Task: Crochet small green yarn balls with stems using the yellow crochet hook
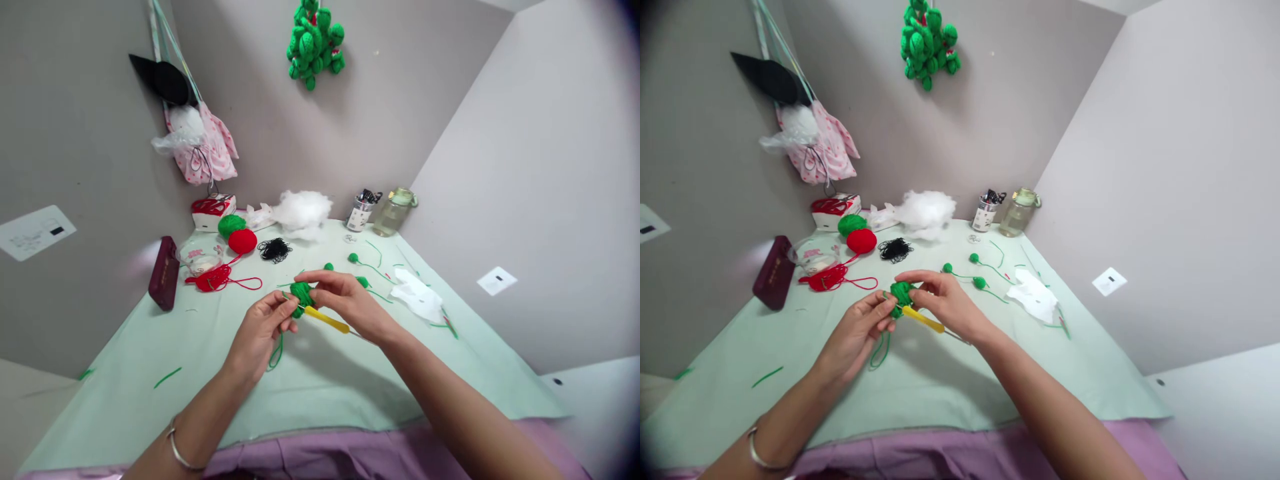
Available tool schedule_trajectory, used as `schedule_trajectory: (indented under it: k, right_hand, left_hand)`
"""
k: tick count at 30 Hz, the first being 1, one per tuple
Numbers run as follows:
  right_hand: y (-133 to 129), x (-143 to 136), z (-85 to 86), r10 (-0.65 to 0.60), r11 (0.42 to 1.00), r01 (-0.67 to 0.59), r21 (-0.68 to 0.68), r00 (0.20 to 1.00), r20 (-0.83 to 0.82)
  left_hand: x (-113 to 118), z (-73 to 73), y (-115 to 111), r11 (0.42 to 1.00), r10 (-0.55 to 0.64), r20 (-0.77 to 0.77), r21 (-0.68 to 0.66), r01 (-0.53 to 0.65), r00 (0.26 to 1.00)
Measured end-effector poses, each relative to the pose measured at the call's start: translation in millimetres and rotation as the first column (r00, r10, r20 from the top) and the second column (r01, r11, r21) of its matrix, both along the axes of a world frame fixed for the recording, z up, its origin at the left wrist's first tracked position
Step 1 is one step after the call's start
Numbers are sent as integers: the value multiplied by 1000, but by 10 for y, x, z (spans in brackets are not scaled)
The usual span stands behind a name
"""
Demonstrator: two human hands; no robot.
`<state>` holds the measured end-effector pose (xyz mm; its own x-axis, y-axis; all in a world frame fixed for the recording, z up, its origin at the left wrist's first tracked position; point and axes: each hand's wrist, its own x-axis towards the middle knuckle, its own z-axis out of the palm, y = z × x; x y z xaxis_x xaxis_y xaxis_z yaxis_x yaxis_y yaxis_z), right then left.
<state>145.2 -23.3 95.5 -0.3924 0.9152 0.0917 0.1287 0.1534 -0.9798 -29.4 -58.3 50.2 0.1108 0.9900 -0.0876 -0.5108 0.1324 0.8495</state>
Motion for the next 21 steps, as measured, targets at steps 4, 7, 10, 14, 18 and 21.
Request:
schedule_trajectory:
  k: [4,7,10,14,18,21]
  right_hand:
    - [12,33,-20,18,998,-18,-55,1000,12]
    - [45,40,-47,10,994,-15,-109,999,-43]
    - [56,36,-56,22,992,-24,-126,1000,-17]
    - [42,6,-60,37,983,-46,-175,998,-56]
    - [109,-3,-110,-97,968,59,-245,985,-145]
    - [297,60,-179,-235,946,185,-266,957,-172]
  left_hand:
    - [-29,0,-22,1000,0,-10,-1,0,1000]
    - [-27,5,-43,1000,28,-22,14,-28,999]
    - [-26,11,-36,998,48,-63,43,-45,997]
    - [-18,5,-18,999,29,-108,38,-25,994]
    - [1,-4,-44,1000,28,-110,9,-27,994]
    - [-13,-25,-85,999,-25,-97,-25,22,995]
